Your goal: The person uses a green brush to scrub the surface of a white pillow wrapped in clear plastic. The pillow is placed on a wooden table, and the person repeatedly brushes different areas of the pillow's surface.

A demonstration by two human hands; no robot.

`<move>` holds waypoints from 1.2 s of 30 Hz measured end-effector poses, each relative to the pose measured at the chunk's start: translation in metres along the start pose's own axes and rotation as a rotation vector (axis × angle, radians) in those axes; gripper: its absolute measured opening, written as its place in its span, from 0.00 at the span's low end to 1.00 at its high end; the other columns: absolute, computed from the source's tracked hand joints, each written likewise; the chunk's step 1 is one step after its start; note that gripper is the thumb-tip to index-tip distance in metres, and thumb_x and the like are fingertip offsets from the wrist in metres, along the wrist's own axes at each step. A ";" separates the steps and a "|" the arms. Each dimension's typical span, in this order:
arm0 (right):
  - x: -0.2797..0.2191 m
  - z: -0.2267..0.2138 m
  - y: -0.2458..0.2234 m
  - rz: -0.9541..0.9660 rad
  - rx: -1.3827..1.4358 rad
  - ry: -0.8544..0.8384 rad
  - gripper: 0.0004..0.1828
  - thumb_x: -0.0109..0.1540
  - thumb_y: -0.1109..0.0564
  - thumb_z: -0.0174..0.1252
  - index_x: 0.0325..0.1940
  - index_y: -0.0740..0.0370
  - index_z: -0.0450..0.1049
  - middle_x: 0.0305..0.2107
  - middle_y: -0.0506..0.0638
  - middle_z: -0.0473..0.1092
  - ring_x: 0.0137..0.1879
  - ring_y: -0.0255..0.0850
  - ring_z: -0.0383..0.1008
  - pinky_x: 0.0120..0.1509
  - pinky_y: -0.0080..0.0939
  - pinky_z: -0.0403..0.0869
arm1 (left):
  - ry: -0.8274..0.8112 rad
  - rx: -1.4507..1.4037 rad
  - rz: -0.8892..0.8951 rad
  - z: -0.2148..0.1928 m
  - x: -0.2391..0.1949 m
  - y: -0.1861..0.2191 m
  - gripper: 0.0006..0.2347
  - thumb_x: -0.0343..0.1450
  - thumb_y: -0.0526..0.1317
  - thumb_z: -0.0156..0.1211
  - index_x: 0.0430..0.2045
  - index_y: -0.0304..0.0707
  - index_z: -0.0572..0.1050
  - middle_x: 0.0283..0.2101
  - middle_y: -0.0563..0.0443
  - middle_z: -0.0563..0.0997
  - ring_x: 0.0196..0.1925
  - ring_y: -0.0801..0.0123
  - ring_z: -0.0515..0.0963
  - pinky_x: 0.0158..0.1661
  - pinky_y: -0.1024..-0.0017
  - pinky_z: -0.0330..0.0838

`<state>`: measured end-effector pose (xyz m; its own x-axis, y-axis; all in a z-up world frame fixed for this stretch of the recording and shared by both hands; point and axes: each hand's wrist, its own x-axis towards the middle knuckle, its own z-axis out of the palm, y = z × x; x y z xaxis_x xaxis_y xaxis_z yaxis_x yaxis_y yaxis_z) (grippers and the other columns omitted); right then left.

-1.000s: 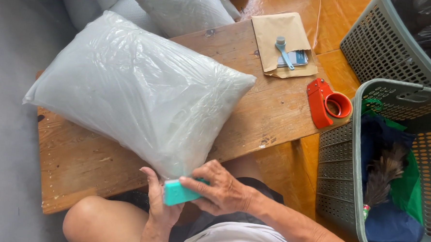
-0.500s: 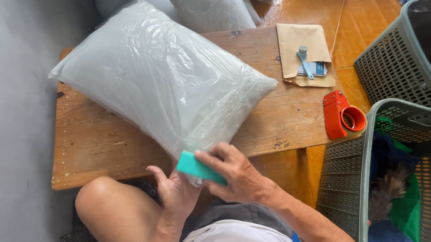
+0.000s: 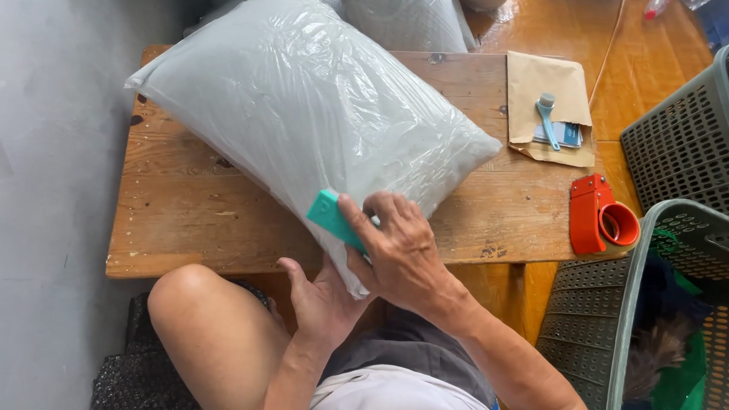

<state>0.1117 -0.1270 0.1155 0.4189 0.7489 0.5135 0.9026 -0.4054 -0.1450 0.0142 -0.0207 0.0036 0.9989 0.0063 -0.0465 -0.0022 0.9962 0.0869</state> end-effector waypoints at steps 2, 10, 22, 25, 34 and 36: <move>-0.003 -0.004 -0.006 -0.023 0.035 -0.097 0.28 0.62 0.50 0.56 0.65 0.61 0.63 0.37 0.57 0.62 0.38 0.52 0.65 0.40 0.52 0.64 | 0.049 -0.030 -0.008 -0.005 -0.002 0.004 0.44 0.65 0.78 0.34 0.70 0.49 0.59 0.68 0.44 0.68 0.67 0.53 0.69 0.60 0.56 0.66; -0.030 -0.031 0.000 -0.066 0.506 -0.602 0.31 0.59 0.51 0.56 0.66 0.58 0.68 0.38 0.56 0.63 0.43 0.54 0.68 0.45 0.54 0.65 | 0.562 -0.034 -0.017 0.036 0.005 0.009 0.47 0.63 0.77 0.25 0.70 0.43 0.61 0.71 0.38 0.65 0.74 0.48 0.61 0.73 0.53 0.48; -0.093 0.008 -0.003 -0.056 0.564 -0.337 0.27 0.66 0.50 0.57 0.68 0.57 0.64 0.43 0.55 0.62 0.45 0.49 0.61 0.50 0.52 0.56 | 0.651 0.053 -0.058 0.039 0.004 0.010 0.47 0.63 0.77 0.25 0.68 0.42 0.62 0.69 0.37 0.67 0.72 0.48 0.63 0.72 0.54 0.51; -0.104 0.013 0.018 0.038 0.784 -0.181 0.29 0.67 0.47 0.59 0.68 0.61 0.66 0.54 0.58 0.66 0.59 0.49 0.66 0.65 0.50 0.60 | 0.623 0.079 -0.059 0.049 0.006 0.007 0.49 0.59 0.78 0.29 0.68 0.43 0.62 0.69 0.41 0.67 0.71 0.50 0.63 0.71 0.52 0.52; -0.103 0.062 0.018 0.432 0.534 0.460 0.28 0.64 0.56 0.57 0.66 0.64 0.60 0.53 0.59 0.64 0.60 0.53 0.66 0.65 0.52 0.69 | 0.603 0.576 0.035 0.038 0.016 -0.008 0.34 0.59 0.47 0.66 0.62 0.33 0.68 0.55 0.39 0.80 0.53 0.52 0.80 0.51 0.61 0.77; -0.108 0.069 0.016 0.097 0.380 0.370 0.25 0.68 0.55 0.54 0.67 0.62 0.58 0.51 0.57 0.63 0.52 0.51 0.66 0.58 0.51 0.70 | 0.731 0.735 0.152 0.027 0.016 -0.007 0.17 0.68 0.35 0.65 0.49 0.25 0.76 0.42 0.41 0.82 0.40 0.64 0.80 0.40 0.64 0.78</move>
<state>0.0873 -0.1779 -0.0009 0.5012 0.4548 0.7361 0.8625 -0.1940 -0.4674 0.0319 -0.0298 0.0293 0.7181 0.4221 -0.5533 0.1485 0.6838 0.7144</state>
